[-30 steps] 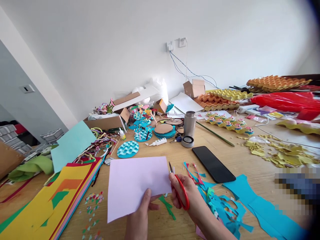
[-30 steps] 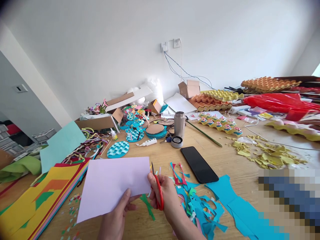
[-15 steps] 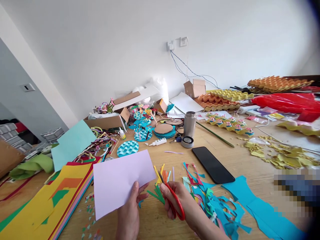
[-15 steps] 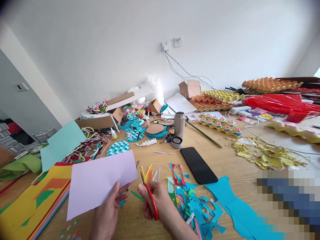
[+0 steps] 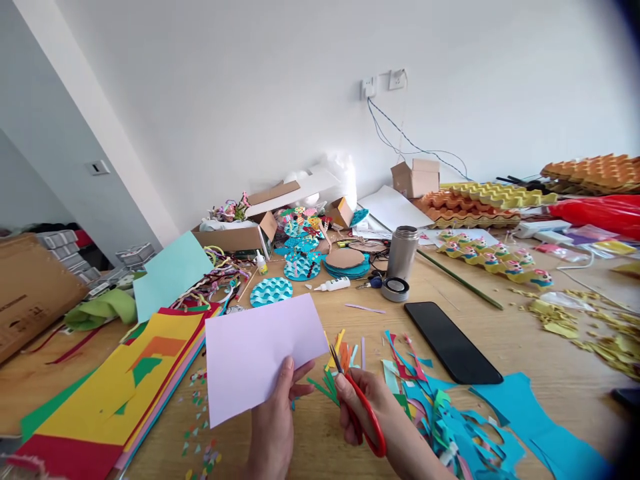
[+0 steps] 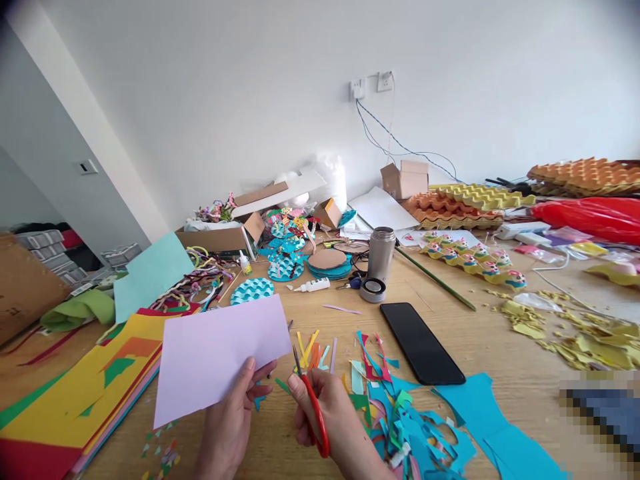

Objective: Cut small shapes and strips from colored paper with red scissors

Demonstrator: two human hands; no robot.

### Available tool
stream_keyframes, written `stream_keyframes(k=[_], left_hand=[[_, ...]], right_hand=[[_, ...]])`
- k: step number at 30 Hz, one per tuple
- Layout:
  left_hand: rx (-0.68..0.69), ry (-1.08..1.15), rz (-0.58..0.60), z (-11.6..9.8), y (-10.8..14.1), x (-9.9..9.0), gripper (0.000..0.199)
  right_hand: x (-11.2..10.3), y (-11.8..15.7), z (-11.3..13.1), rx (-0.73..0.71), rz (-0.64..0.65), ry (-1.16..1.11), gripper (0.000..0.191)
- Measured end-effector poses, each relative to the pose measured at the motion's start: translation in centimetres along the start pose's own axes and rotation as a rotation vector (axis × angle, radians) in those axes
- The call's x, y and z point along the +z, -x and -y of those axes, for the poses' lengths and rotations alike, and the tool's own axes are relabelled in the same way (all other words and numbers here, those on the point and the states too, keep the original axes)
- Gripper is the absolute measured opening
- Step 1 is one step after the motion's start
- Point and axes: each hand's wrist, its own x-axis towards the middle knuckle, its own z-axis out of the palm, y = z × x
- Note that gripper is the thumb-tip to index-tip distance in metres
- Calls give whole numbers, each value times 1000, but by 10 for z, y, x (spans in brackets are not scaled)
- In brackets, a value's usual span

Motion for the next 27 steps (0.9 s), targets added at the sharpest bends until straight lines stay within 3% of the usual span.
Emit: stream_keyframes(k=[17,27], left_hand=[[-43,-43,84,0,14,2,45],[-51,19,45,0,16,4,43]], right_hand=[[6,2,4,-25,-29,-28,57],[6,0,1,-5,-39,-52,59]])
